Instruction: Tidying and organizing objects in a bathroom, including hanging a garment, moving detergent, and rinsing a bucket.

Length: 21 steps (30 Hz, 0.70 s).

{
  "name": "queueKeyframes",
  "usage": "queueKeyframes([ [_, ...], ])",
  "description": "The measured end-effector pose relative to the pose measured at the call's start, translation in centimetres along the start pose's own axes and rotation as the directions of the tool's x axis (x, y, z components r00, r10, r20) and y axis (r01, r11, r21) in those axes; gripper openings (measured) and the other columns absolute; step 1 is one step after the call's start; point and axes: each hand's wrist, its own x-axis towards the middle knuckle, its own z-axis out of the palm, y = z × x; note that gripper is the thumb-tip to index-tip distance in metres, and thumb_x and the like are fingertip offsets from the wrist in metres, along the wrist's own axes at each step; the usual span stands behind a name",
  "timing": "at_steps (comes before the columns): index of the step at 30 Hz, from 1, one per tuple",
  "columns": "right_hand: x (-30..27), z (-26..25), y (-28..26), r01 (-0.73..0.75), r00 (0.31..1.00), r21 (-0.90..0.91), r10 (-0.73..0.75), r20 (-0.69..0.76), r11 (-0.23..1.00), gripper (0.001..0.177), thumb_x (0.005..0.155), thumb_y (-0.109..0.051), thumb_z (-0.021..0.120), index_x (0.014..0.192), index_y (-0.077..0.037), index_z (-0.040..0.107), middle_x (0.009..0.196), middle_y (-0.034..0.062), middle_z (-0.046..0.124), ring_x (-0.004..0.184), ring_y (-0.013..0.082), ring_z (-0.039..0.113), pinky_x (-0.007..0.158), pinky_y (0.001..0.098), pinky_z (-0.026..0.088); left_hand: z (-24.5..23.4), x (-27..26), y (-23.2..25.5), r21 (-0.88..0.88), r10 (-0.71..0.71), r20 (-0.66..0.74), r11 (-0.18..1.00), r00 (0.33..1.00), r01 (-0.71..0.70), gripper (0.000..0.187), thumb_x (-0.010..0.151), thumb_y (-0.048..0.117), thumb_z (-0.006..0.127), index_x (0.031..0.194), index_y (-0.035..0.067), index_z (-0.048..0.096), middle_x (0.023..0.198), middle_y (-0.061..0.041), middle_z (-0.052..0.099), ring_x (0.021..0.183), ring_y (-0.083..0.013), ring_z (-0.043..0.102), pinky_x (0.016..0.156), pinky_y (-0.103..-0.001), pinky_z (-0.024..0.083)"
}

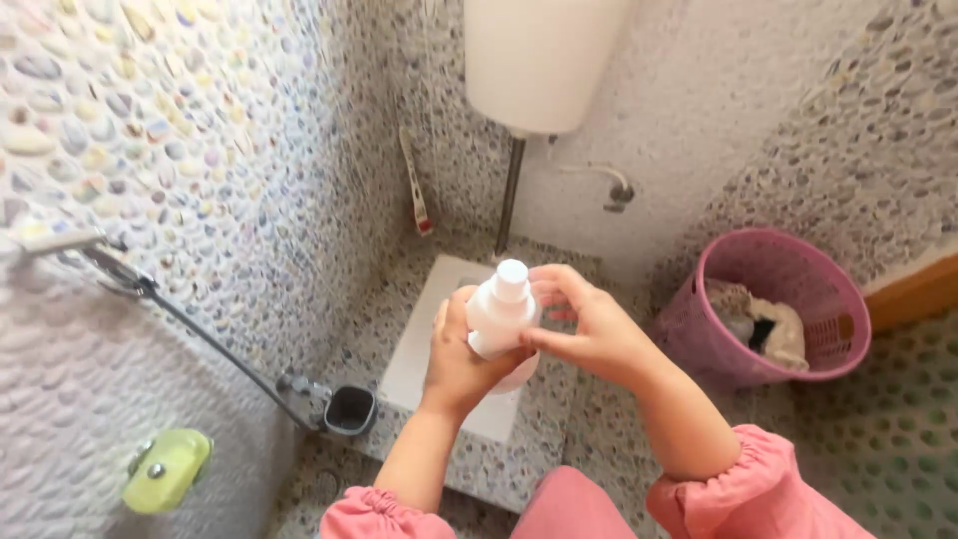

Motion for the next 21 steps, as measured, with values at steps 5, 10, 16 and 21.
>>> queueKeyframes([
  [5,3.8,-2.0,3.4,0.021,0.989,0.280,-0.060,0.132,0.960,0.067,0.082,-0.023,0.085,0.139,-0.007,0.052,0.131,0.0063,0.065,0.125,0.0177,0.059,0.108,0.0382,0.049,-0.1,6.7,1.6,-0.176,0.052,-0.019,0.983,0.998,-0.054,0.081,0.057,0.025,0.096,0.126,0.012,0.055,0.118,-0.010,0.065,0.112,-0.0283,0.065,0.095,-0.042,0.052],
  [10,9.8,-6.5,1.7,0.016,0.993,0.119,-0.030,0.116,0.993,0.070,0.075,-0.019,0.087,0.136,-0.009,0.056,0.127,0.0042,0.069,0.120,0.0158,0.064,0.105,0.0357,0.051,1.1,15.0,4.0,-0.268,-0.015,0.026,0.963,1.000,0.022,0.076,0.061,0.021,0.095,0.126,0.011,0.057,0.119,-0.007,0.067,0.112,-0.0210,0.067,0.096,-0.038,0.054],
  [16,19.7,-15.6,-3.5,0.040,0.999,0.120,-0.042,0.016,0.992,0.066,0.074,-0.021,0.085,0.132,-0.009,0.059,0.119,0.0046,0.075,0.112,0.0150,0.069,0.097,0.0346,0.055,2.7,27.7,10.1,-0.318,-0.009,-0.029,0.948,1.000,0.000,0.075,0.064,0.023,0.093,0.128,0.011,0.055,0.122,-0.008,0.066,0.115,-0.0217,0.067,0.096,-0.037,0.055],
  [21,26.6,-22.8,-7.6,0.207,0.978,0.021,-0.207,0.007,0.978,0.065,0.074,-0.022,0.087,0.132,-0.008,0.060,0.117,0.0072,0.076,0.111,0.0157,0.069,0.096,0.0349,0.055,2.5,36.9,14.3,-0.174,0.183,-0.144,0.963,0.972,-0.207,0.082,0.065,0.026,0.095,0.133,0.009,0.052,0.123,-0.009,0.065,0.116,-0.0233,0.065,0.099,-0.039,0.053],
])
